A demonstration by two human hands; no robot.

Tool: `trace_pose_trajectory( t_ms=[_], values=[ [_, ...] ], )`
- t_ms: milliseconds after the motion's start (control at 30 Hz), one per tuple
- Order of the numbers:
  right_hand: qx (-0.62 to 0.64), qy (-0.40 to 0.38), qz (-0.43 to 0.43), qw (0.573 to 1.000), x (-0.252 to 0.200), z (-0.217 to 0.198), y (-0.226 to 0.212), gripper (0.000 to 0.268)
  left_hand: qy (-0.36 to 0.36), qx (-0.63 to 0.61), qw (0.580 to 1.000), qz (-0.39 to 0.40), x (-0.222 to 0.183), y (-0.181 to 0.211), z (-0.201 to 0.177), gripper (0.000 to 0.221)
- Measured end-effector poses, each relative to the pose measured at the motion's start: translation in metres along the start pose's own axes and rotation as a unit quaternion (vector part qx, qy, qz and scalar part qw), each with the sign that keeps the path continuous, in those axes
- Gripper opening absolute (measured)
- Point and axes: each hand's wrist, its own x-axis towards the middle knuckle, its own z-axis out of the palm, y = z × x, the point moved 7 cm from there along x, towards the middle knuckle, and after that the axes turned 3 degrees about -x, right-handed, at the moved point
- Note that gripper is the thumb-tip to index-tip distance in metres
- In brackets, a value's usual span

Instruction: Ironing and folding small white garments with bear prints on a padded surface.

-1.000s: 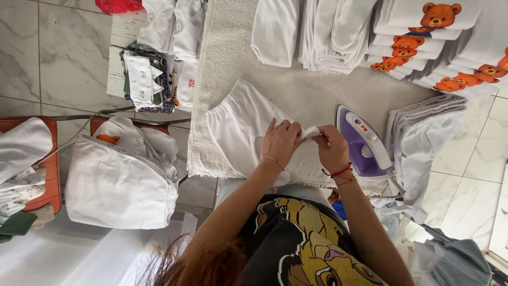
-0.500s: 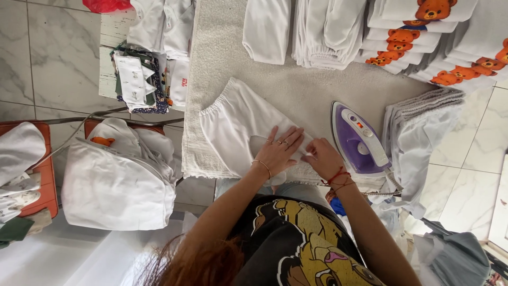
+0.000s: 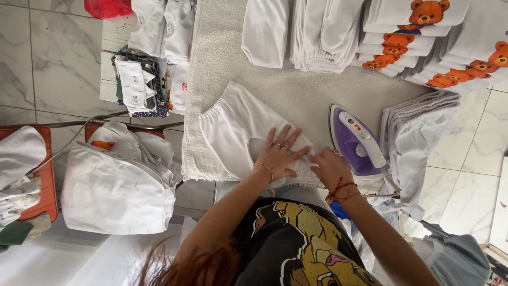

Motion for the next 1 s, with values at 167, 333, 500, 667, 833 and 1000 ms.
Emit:
trace_pose_trajectory(
  t_ms=[167, 333, 500, 667, 833, 1000],
  values=[
    [0.087, 0.182, 0.08, 0.976, -0.012, -0.091, 0.051, 0.027, 0.043, 0.02, 0.999, 0.012, 0.002, 0.019, 0.011, 0.085],
    [0.255, 0.155, 0.203, 0.933, 0.0, -0.097, 0.086, 0.054, 0.163, -0.054, 0.985, 0.03, 0.001, -0.016, -0.021, 0.042],
    [0.275, 0.087, 0.178, 0.941, -0.008, -0.08, 0.066, 0.046, 0.408, 0.019, 0.837, -0.364, -0.044, -0.156, -0.084, 0.033],
    [0.227, 0.133, 0.081, 0.961, 0.013, -0.1, -0.021, 0.037, 0.219, -0.196, 0.836, -0.463, -0.029, -0.227, -0.044, 0.051],
    [0.237, -0.144, 0.133, 0.951, 0.098, -0.108, -0.076, 0.05, 0.101, -0.358, 0.802, -0.467, -0.032, -0.231, -0.042, 0.05],
    [0.24, -0.136, 0.103, 0.956, 0.124, -0.118, -0.094, 0.051, 0.157, -0.376, 0.78, -0.475, -0.036, -0.232, -0.049, 0.035]
  ],
)
